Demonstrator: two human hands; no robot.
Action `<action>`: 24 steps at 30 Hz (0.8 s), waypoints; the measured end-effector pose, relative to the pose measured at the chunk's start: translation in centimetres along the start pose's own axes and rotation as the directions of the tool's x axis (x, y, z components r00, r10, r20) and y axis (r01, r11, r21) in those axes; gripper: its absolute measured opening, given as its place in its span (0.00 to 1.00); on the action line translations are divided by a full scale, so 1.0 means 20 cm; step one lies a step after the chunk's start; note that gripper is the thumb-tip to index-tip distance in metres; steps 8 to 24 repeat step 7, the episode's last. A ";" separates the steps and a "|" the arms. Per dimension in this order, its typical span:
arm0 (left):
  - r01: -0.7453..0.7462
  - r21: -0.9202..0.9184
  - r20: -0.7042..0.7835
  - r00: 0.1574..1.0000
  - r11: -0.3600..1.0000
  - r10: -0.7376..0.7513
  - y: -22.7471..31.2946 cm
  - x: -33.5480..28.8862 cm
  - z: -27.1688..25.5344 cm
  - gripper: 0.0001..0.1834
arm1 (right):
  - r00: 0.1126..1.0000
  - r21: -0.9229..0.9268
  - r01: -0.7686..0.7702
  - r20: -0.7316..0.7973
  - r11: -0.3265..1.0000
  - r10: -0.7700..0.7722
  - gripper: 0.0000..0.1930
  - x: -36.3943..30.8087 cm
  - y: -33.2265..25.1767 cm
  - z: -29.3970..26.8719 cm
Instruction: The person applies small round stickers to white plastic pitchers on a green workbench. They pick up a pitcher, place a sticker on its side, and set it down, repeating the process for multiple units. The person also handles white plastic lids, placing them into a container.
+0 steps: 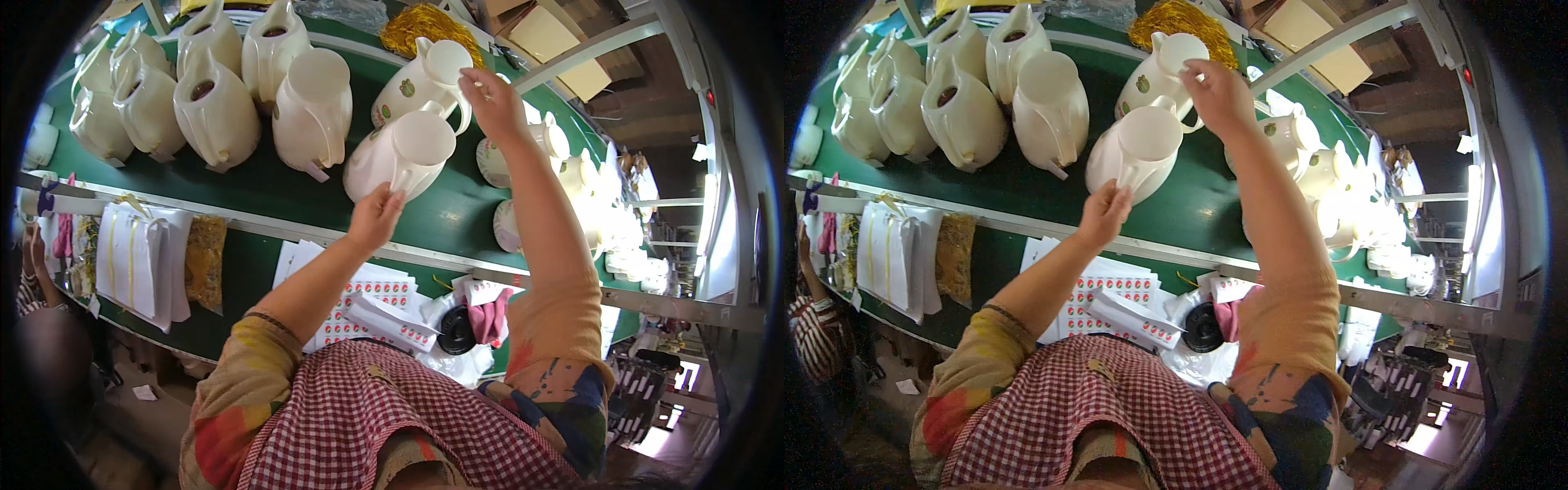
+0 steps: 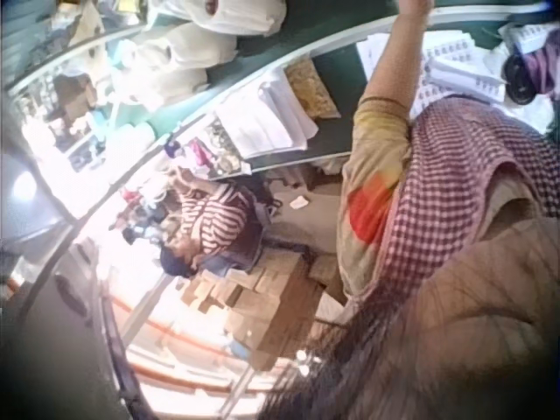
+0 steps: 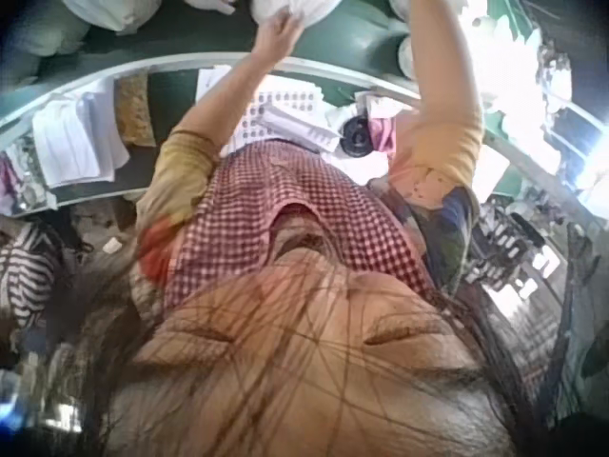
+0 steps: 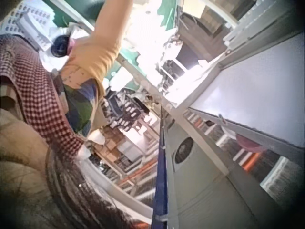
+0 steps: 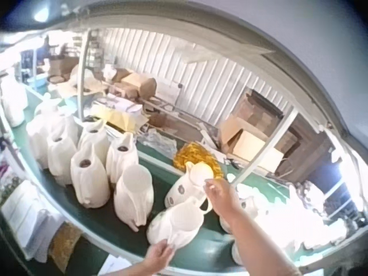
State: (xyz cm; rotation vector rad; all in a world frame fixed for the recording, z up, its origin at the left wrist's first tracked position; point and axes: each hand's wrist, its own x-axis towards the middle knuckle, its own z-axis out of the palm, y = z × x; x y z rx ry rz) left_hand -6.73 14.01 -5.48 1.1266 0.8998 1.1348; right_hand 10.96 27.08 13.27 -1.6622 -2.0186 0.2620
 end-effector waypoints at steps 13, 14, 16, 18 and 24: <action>-0.037 0.178 0.145 0.989 0.983 0.011 0.13 -0.07 -0.13 0.17 | 0.796 -0.259 0.297 0.598 0.919 -0.089 0.48 -0.46 -0.24 -0.09; -0.037 0.178 0.145 0.989 0.983 0.011 0.13 -0.07 -0.13 0.17 | 0.796 -0.259 0.297 0.598 0.919 -0.089 0.48 -0.46 -0.24 -0.09; -0.037 0.178 0.145 0.989 0.983 0.011 0.13 -0.07 -0.13 0.17 | 0.796 -0.259 0.297 0.598 0.919 -0.089 0.48 -0.46 -0.24 -0.09; -0.037 0.178 0.145 0.989 0.983 0.011 0.13 -0.07 -0.13 0.17 | 0.796 -0.259 0.297 0.598 0.919 -0.089 0.48 -0.46 -0.24 -0.09; -0.037 0.178 0.145 0.989 0.983 0.011 0.13 -0.07 -0.13 0.17 | 0.796 -0.259 0.297 0.598 0.919 -0.089 0.48 -0.46 -0.24 -0.09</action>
